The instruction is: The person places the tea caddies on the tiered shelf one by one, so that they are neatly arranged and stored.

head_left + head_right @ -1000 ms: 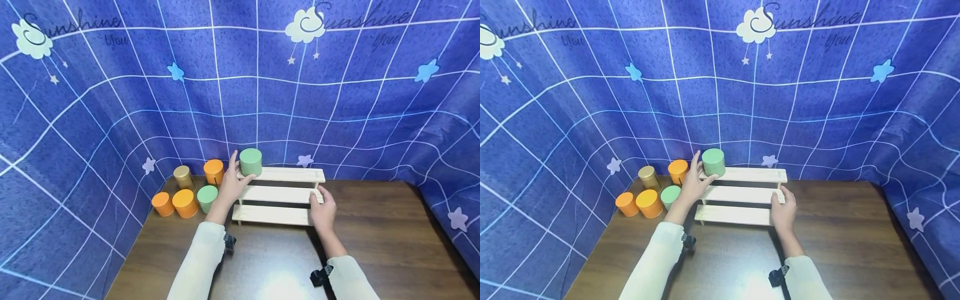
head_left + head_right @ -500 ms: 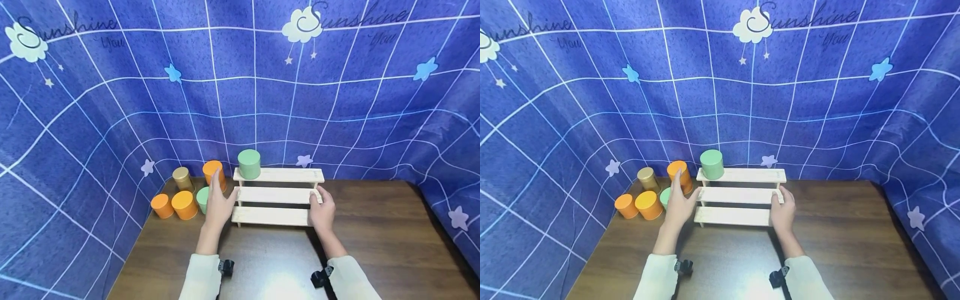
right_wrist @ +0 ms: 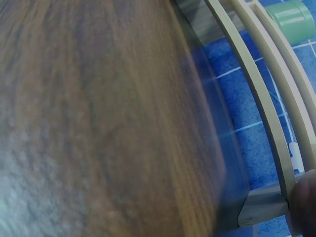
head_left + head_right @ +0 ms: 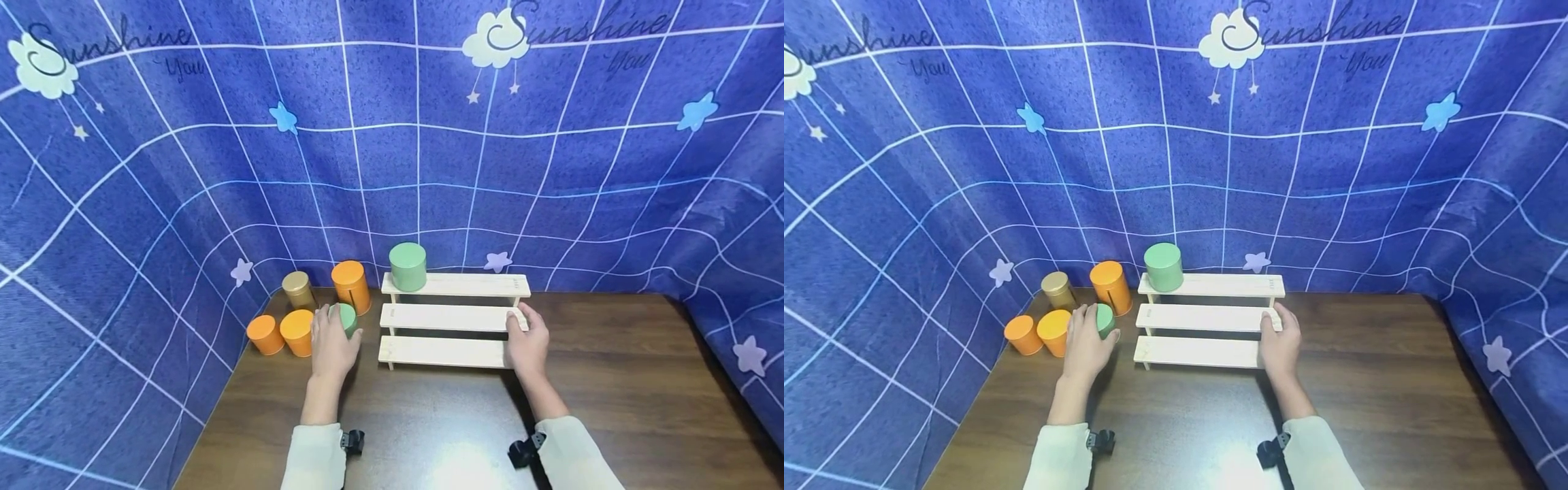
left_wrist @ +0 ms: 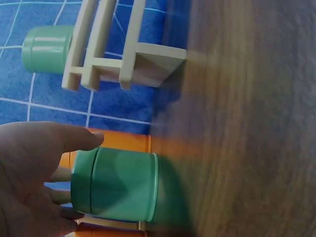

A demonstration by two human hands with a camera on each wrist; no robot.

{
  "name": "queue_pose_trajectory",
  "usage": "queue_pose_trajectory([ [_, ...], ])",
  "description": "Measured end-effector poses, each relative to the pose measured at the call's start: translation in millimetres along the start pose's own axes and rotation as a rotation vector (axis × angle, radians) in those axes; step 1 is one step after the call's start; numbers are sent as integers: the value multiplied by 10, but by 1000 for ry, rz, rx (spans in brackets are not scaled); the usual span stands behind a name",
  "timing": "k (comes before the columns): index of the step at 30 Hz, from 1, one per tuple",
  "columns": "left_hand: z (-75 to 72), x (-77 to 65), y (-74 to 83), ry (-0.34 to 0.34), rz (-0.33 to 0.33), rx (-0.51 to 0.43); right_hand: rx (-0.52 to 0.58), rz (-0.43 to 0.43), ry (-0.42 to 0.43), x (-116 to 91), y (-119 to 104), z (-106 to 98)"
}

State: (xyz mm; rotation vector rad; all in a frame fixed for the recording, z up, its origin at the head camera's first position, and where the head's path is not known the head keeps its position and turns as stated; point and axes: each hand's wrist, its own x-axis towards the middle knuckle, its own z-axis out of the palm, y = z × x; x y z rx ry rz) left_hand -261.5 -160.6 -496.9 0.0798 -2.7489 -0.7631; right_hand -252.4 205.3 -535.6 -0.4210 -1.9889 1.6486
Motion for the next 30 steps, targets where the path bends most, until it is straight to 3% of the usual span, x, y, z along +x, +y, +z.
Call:
queue_pose_trajectory([
  [7,-12,-9,-18,-4,14,-3,3,-1,3,-25,-25,11],
  [19,48,-24,-32,-57,-24,-149,-21,-47,20,-34,-30,8],
  [30,160,-33,-185,-44,10,-232,0,64,18,-7,-84,18],
])
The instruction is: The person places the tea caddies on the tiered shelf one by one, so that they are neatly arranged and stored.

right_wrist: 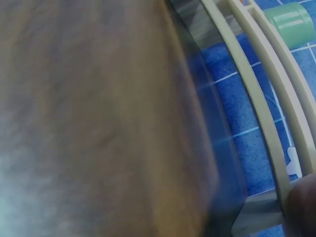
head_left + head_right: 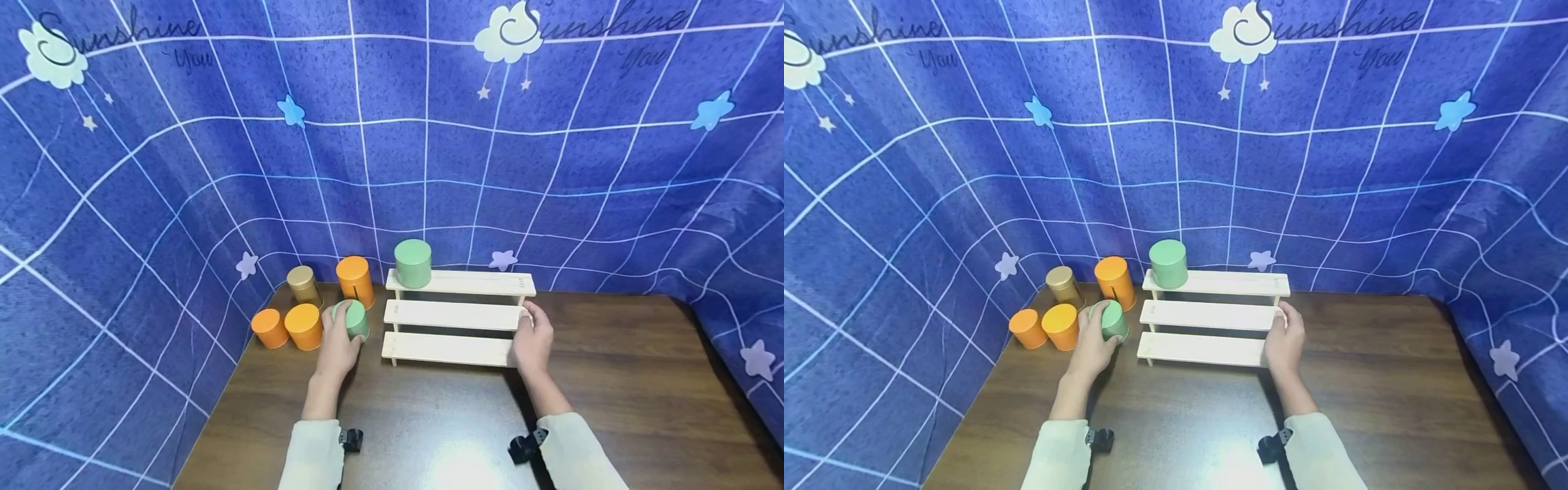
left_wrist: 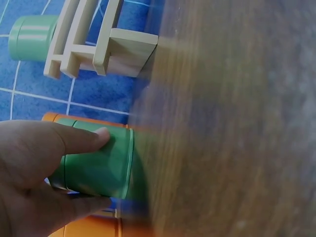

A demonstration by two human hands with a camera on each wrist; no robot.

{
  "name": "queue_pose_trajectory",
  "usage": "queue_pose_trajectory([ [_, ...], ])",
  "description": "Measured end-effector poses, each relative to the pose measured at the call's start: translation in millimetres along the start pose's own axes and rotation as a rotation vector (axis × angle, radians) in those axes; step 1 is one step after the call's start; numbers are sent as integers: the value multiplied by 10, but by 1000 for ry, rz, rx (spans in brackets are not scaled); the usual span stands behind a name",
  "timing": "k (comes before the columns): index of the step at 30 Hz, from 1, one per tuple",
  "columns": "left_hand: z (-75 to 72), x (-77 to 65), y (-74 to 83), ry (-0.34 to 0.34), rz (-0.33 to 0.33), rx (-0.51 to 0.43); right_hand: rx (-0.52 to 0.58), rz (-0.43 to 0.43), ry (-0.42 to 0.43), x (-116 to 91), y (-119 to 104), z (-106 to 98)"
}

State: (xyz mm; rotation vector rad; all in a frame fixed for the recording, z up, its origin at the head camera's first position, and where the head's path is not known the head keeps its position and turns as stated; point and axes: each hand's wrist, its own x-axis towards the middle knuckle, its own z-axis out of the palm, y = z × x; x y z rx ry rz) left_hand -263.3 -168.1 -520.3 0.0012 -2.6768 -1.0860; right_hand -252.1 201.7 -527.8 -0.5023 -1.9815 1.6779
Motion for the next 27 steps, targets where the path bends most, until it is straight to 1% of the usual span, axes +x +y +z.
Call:
queue_pose_trajectory([
  [6,-9,25,3,1,17,13,62,56,7,53,-95,22],
  [11,-13,27,-23,-11,5,20,88,96,14,59,-70,44],
  [14,-26,12,-26,-19,-11,-2,76,96,13,32,-48,38],
  [17,-40,-17,-5,-20,-19,-26,51,78,14,6,-22,33],
  [19,-56,-32,31,-8,-14,-43,32,60,22,-8,-7,33],
  [21,-86,-38,92,18,3,-60,14,39,32,-16,5,37],
  [24,-157,-36,222,72,35,-84,-7,7,50,-19,13,44],
  [27,-240,-45,376,108,70,-107,-14,-11,63,-16,16,47],
])
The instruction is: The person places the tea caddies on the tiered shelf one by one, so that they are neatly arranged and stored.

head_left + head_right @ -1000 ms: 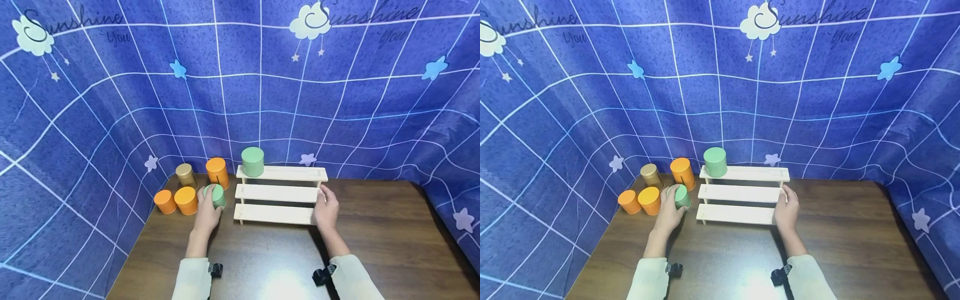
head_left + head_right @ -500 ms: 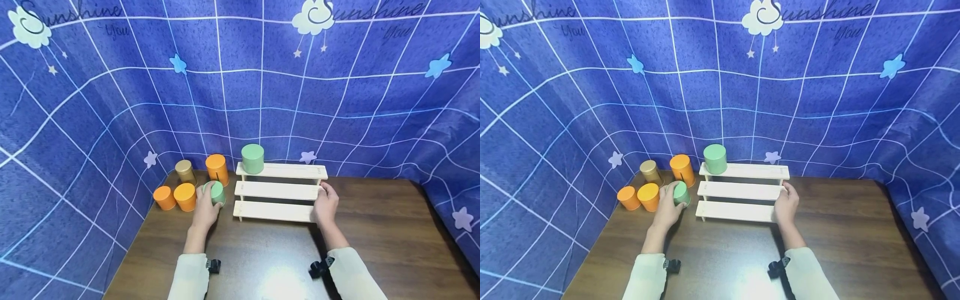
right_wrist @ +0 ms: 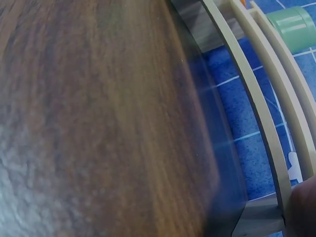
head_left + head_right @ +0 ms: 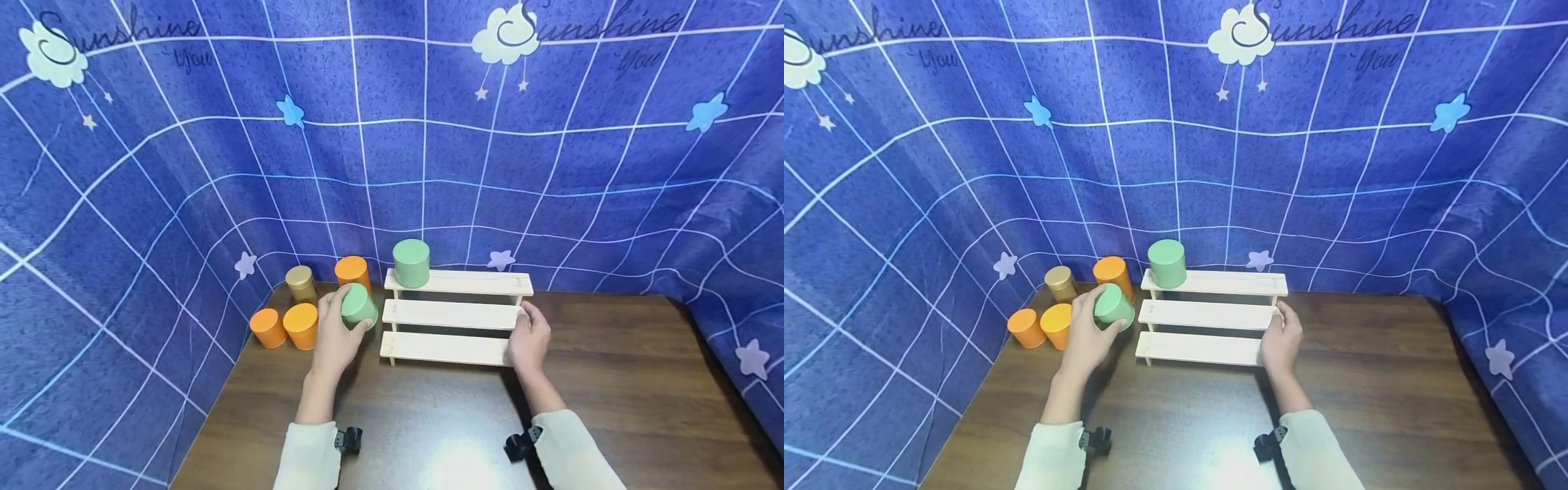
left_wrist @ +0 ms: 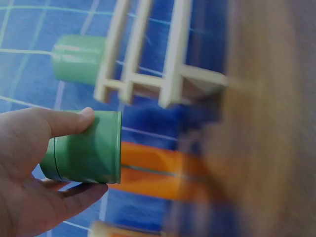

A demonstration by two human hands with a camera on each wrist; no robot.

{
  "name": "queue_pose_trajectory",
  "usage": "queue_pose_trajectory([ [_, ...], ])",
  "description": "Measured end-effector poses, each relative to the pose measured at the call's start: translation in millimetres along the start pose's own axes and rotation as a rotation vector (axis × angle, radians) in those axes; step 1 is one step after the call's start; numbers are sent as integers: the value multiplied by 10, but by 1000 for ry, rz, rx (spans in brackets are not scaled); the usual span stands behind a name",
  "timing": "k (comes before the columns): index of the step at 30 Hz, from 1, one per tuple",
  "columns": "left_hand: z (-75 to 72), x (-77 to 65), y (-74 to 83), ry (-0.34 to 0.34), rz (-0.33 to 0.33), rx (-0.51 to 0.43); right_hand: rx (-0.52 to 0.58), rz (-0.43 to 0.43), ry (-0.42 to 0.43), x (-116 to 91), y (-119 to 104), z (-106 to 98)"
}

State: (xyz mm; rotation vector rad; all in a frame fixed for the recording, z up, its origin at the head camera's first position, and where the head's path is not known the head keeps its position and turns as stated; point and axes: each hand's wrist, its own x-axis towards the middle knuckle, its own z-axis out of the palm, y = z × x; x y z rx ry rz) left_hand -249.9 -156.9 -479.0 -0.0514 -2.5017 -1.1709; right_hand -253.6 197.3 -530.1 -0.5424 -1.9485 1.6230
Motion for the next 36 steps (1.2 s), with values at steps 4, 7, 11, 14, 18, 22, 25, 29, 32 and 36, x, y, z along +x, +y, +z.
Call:
queue_pose_trajectory([
  [4,-83,-15,205,13,43,-26,13,14,-9,-2,-1,9],
  [7,-130,-33,358,17,74,-34,19,22,-15,-2,-3,15],
  [11,-145,-59,539,10,119,-66,11,4,-11,-7,13,22],
  [14,-113,-69,641,-7,158,-91,-8,-18,-5,-20,25,21],
  [18,-35,-57,752,-35,210,-91,-31,-45,16,-23,37,17],
  [22,47,-51,848,-70,251,-91,-44,-52,32,-16,44,18],
  [25,111,-57,899,-97,279,-83,-44,-47,36,-16,44,19],
  [29,199,-65,953,-121,317,-69,-26,-46,29,-19,30,23],
  [32,270,-72,993,-134,336,-72,-13,-47,34,-15,22,24],
  [36,384,-86,1038,-168,339,-75,-16,-31,53,-9,21,15],
])
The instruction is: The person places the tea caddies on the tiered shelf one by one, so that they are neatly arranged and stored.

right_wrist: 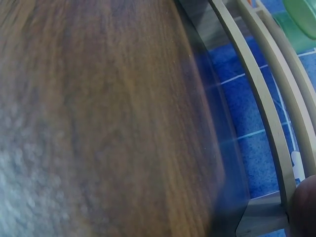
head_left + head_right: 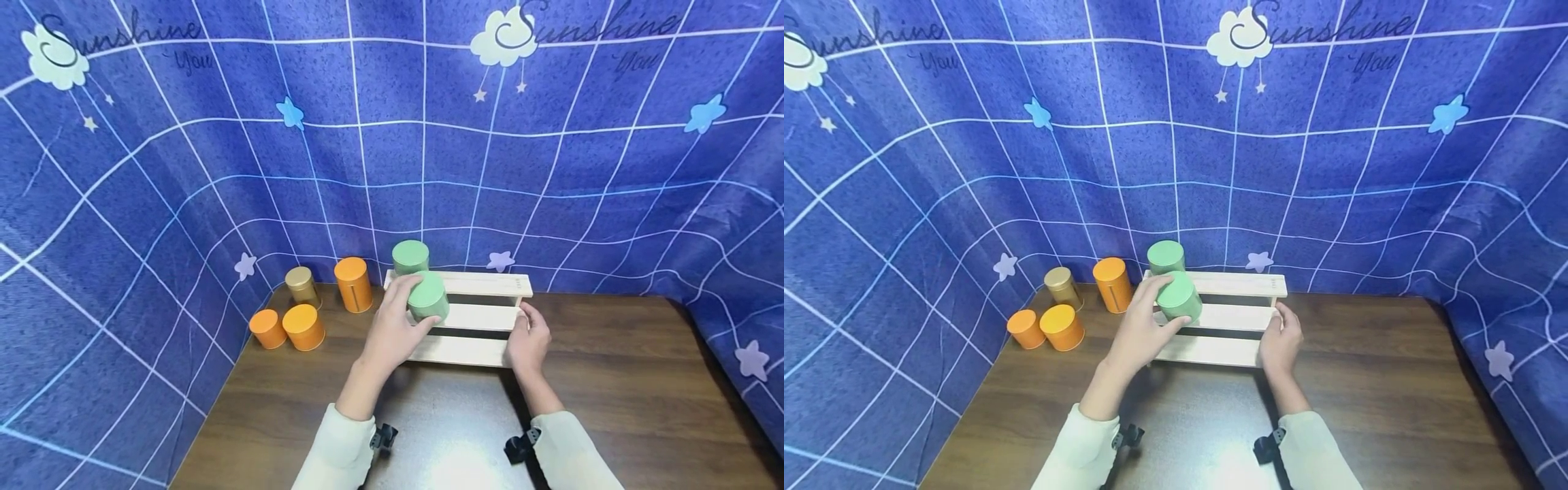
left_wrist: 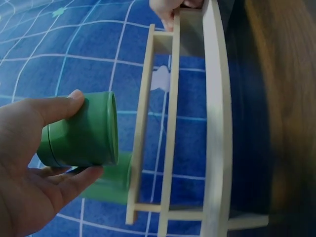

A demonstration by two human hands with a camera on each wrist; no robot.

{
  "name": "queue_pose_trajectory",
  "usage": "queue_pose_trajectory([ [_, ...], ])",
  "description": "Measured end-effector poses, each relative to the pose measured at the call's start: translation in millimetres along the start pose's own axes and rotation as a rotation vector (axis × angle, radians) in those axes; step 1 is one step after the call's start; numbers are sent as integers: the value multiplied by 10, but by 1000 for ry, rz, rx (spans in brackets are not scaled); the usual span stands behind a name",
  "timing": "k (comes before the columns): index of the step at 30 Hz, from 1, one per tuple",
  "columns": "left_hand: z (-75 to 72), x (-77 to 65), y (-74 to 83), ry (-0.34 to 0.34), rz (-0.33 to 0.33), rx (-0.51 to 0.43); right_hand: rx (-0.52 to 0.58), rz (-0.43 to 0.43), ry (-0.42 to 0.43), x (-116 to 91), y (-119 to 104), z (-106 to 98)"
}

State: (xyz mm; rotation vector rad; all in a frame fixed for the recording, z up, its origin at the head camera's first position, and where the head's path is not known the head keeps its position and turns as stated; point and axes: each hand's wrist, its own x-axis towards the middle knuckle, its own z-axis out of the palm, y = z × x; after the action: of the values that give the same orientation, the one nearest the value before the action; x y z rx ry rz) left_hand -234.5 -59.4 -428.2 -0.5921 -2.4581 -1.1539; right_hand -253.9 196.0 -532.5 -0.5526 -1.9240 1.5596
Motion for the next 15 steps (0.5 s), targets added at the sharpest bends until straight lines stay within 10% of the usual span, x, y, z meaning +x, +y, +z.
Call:
queue_pose_trajectory([
  [15,374,100,70,-16,-23,58,4,45,4,-11,-13,-10],
])
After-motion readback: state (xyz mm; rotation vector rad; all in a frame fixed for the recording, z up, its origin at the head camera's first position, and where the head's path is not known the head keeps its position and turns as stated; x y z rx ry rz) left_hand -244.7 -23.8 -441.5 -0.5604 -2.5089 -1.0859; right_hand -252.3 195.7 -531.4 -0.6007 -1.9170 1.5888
